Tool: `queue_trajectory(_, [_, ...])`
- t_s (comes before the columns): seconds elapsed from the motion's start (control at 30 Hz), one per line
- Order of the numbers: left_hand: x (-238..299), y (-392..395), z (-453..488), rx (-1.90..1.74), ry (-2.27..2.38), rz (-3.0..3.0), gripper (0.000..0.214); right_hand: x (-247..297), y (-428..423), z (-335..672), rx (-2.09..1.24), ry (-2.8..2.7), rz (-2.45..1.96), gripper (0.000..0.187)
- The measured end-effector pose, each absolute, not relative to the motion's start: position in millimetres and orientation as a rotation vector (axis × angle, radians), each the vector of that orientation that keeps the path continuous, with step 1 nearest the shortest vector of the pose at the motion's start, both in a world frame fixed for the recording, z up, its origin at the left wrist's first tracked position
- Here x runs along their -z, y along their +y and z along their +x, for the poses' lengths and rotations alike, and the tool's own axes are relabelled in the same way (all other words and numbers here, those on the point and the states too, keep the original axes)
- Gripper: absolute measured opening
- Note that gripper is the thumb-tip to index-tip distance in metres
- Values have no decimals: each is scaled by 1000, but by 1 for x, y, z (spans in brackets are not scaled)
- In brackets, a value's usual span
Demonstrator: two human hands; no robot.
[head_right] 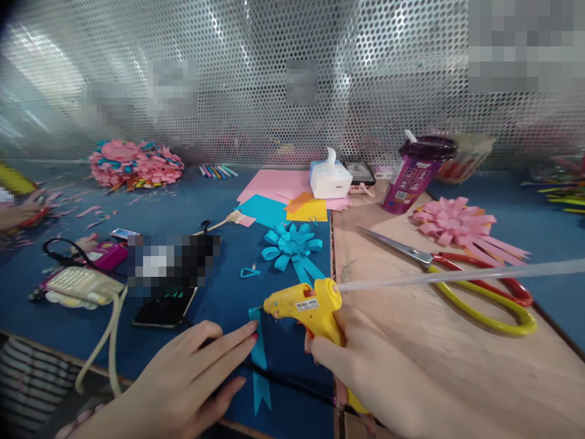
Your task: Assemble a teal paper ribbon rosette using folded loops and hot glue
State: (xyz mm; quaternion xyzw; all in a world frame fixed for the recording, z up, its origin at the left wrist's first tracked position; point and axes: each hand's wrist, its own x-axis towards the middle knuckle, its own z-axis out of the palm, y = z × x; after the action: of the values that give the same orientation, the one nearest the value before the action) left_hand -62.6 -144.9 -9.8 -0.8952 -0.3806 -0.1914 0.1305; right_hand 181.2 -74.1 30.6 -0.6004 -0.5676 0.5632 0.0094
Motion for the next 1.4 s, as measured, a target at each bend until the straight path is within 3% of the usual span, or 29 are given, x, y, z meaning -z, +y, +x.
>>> queue_trajectory(0.47, [9, -146, -63, 533, -1122, -2618, 35, -47, -89, 166, -1481, -1845, -1832, 14])
queue_trajectory(0.7, [12, -147, -65, 472, -1155, -2654, 39, -64, -95, 150, -845, -2229, -1918, 11])
queue_trajectory(0.93, [20, -146, -65, 568, -1140, -2624, 36, -69, -88, 152, -143, -2591, -1621, 18])
queue_trajectory(1.23, [18, -141, -61, 616, -1211, -2656, 33, -94, -58, 155, -618, -2985, -1196, 11])
queue_trajectory(1.4, [17, -142, -61, 699, -1168, -2636, 32, -92, -51, 150, -567, -3143, -1031, 18])
